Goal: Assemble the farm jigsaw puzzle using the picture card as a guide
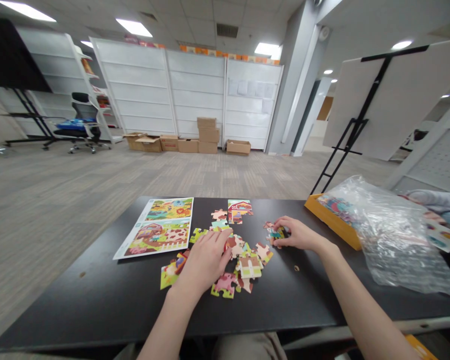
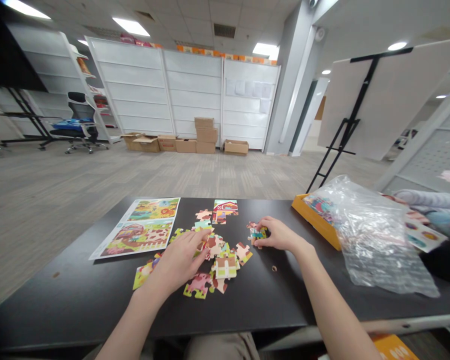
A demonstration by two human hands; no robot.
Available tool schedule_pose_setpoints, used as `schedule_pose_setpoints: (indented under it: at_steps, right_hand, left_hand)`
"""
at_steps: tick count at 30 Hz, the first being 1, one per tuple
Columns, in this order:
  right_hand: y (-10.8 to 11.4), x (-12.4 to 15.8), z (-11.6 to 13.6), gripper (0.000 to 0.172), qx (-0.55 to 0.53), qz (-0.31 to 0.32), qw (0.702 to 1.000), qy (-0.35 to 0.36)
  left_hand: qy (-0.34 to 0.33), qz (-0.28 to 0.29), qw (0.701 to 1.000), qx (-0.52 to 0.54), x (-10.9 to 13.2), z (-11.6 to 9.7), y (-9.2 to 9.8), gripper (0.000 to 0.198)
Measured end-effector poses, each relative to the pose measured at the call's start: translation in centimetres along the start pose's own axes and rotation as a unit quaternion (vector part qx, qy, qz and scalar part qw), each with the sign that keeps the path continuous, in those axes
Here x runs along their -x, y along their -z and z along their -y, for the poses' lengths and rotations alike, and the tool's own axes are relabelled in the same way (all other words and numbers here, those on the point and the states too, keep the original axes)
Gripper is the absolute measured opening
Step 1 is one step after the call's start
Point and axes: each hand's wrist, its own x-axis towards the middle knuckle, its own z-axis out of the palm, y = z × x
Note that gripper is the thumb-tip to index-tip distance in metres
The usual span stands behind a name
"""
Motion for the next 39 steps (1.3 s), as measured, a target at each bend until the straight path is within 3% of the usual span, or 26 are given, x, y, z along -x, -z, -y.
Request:
schedule_pose_setpoints:
  at_steps: [5,9,15,20,24,29,33,36,39]
  right_hand:
    - [0.0,-0.1,-0.3,0.038,-0.018,-0.003,1.0,0.01]
    - [0.1,0.0,-0.3,0.039,-0.022,-0.006,1.0,0.008]
    - [-0.3,-0.6,1.3,0.033,0.002,-0.074,0.997,0.039]
    - [-1.6,-1.5,3.4,0.019,-0.024,-0.087,0.992,0.091]
    - [-1.9,-2.6,5.9,0.02,-0.053,-0.079,0.989,0.114]
    - [-2.3,-4.7,8.8,0.027,-0.122,0.009,0.987,0.1]
    - [-3.9,-5.5,9.7,0.038,-0.308,0.071,0.946,0.077]
    - [-4.9,-5.6,9.8,0.044,-0.371,0.066,0.924,0.069]
    - [-4.4,-5.5,9.0,0.044,-0.38,0.029,0.923,0.055]
  left_hand:
    - [0.077,-0.048,0.995,-0.036,0.1,0.8,0.7,0.03]
    - [0.089,-0.066,0.993,-0.037,0.2,1.1,0.9,0.026]
    - [-0.003,0.004,0.999,0.04,0.1,0.0,-0.3,0.038]
    - [0.003,0.061,0.997,0.043,-0.2,-0.6,-1.5,0.054]
    - [0.011,0.087,0.994,0.066,-0.6,-0.6,-1.1,0.057]
    - [0.023,0.044,0.991,0.128,-1.0,-0.6,-0.6,0.066]
    - [0.015,-0.001,0.984,0.179,-0.9,-0.3,-0.5,0.069]
    - [-0.001,-0.023,0.98,0.196,-0.6,-0.2,-0.2,0.071]
    - [0.012,-0.051,0.983,0.174,-0.3,0.3,0.3,0.072]
